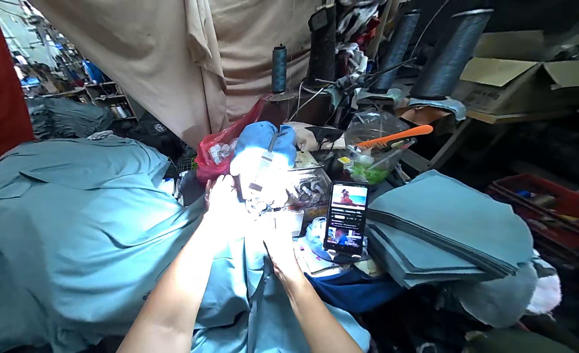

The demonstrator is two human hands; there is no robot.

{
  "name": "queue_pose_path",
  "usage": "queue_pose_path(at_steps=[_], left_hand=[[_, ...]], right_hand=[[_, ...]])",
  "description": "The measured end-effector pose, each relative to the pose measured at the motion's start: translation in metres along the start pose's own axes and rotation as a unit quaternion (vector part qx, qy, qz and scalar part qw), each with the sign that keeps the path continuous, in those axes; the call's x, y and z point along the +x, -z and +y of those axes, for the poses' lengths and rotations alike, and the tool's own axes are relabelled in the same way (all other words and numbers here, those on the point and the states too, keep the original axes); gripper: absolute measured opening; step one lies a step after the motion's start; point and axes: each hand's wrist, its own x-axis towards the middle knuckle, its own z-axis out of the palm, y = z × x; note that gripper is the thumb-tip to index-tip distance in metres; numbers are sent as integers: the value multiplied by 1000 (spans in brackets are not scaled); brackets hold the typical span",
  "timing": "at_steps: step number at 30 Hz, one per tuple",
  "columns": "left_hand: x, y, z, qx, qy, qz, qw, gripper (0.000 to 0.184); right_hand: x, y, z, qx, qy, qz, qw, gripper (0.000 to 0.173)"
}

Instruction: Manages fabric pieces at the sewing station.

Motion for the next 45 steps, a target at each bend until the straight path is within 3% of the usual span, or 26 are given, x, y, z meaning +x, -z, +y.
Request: queue_pose_path(at_steps=[2,3,6,8,11,13,14,17,19,21,23,25,29,32,35,39,41,42,45], left_hand=[[-30,-9,-18,-15,-70,132,989,29],[-48,-16,-31,-29,-108,209,972,26],[-144,-36,-76,-134,-90,359,919,17],[-218,-59,-107,-283,31,353,891,22],[-292,-100,-158,-487,287,332,755,45],[-304,-119,-186,-576,384,311,651,62],[-302,-125,-193,-609,410,283,618,62],[-288,-135,-190,-659,464,162,569,43],[-283,-137,-184,-631,477,160,590,37],[-294,-115,-176,-556,463,214,656,40],[-307,-62,-178,-457,390,289,745,40],[-308,20,-183,-370,286,349,812,39],[-247,148,-178,-250,171,449,840,37],[-174,172,-192,-185,108,455,864,40],[-132,133,-167,-145,74,385,909,60],[-145,-25,-103,-99,-181,308,929,68],[-155,-92,-88,-30,-280,306,910,38],[-158,-110,-86,-11,-292,310,905,29],[-159,-119,-96,2,-238,314,919,23]], right_hand=[[-6,9,0,-69,0,-7,998,14],[-10,18,2,-113,19,-26,993,22],[-29,47,12,-172,100,-88,976,26],[-39,65,19,-168,102,-121,973,25],[-41,81,28,-164,89,-158,970,23],[-33,83,28,-190,81,-176,963,27],[-28,83,27,-206,77,-182,958,28],[-15,79,29,-236,63,-197,949,30],[-12,77,30,-238,56,-200,949,34],[-14,78,33,-233,61,-203,949,37],[-17,79,37,-214,77,-196,954,35],[-26,72,37,-162,72,-182,967,25],[-44,38,44,22,25,-196,980,8],[-53,17,50,138,-29,-197,970,2],[-63,12,52,185,-52,-203,960,4],[-68,23,52,167,-90,-205,960,6],[-70,28,49,156,-105,-202,961,6],[-71,30,48,149,-108,-204,961,5],[-72,36,44,149,-96,-213,961,6]])
